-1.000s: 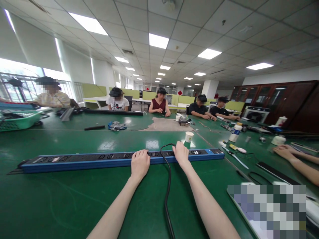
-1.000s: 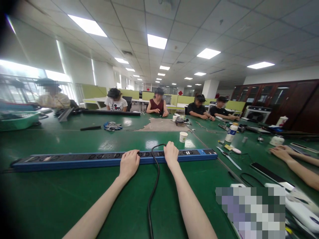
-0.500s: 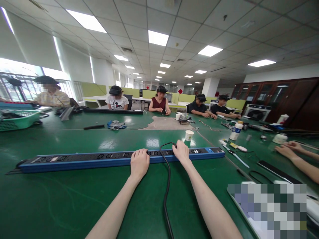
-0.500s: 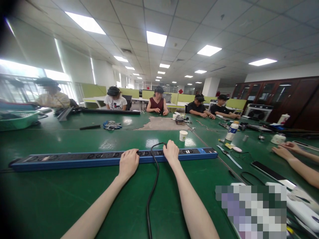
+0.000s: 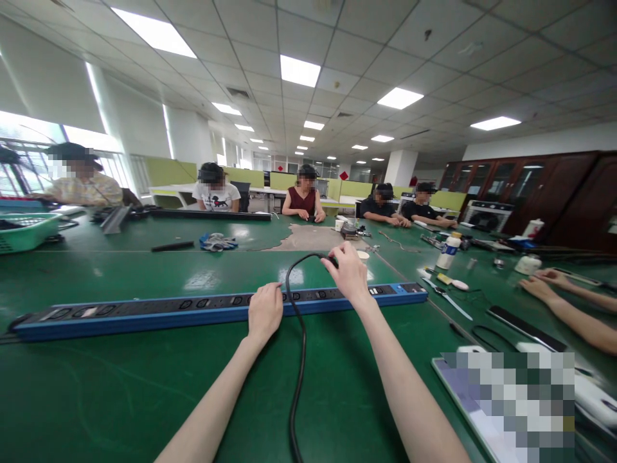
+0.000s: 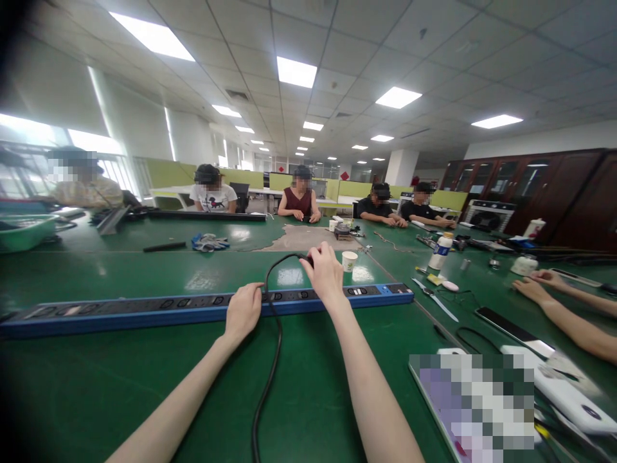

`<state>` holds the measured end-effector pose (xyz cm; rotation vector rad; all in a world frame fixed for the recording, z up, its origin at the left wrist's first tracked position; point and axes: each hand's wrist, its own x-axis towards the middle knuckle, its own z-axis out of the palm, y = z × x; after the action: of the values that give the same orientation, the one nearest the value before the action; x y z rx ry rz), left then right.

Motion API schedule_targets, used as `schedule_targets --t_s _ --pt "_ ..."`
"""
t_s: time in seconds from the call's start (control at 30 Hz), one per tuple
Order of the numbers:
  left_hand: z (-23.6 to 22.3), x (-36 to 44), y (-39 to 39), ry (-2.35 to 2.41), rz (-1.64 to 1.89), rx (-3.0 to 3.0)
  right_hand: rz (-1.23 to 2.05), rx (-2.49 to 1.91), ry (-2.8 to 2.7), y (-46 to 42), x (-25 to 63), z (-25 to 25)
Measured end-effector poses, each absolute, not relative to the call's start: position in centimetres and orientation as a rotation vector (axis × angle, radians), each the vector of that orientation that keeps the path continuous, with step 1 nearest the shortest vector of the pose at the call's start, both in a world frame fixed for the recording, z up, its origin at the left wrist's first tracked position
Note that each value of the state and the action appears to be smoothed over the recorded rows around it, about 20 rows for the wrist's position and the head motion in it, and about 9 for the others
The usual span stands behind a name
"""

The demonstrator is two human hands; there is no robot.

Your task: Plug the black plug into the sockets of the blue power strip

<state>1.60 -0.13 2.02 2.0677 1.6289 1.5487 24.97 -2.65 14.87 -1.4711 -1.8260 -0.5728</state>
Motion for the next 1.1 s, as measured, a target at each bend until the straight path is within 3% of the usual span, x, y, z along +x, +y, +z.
schedule_targets --t_s 0.13,0.23,0.43,0.53,0.7,0.9,1.1 --pt "6.3 2.9 -0.1 1.077 1.473 1.479 -0.380 -1.403 -1.906 -2.8 24.6 15.4" --pt "9.0 4.2 -1.3 0.852 1.380 1.359 -0.139 -1.435 -1.831 -2.2 25.2 14.9" --pt "10.9 7.3 -4.9 0.697 1.254 1.692 0.657 -1.312 -1.565 -0.4 27.7 14.6" --pt "11.0 8.6 -6.9 0.722 1.095 2.080 0.828 -1.216 -1.408 0.2 29.2 14.6" --pt "10.2 8.9 -7.5 0.771 0.958 2.616 0.562 -1.261 -1.512 0.4 31.7 13.9" --pt "4.1 5.2 -2.9 1.499 1.298 2.656 0.143 -1.507 -1.658 -0.9 34.3 13.0" --pt "-0.5 3.5 -1.5 1.637 1.359 2.656 -0.124 -1.775 -1.791 -1.8 36.9 10.7"
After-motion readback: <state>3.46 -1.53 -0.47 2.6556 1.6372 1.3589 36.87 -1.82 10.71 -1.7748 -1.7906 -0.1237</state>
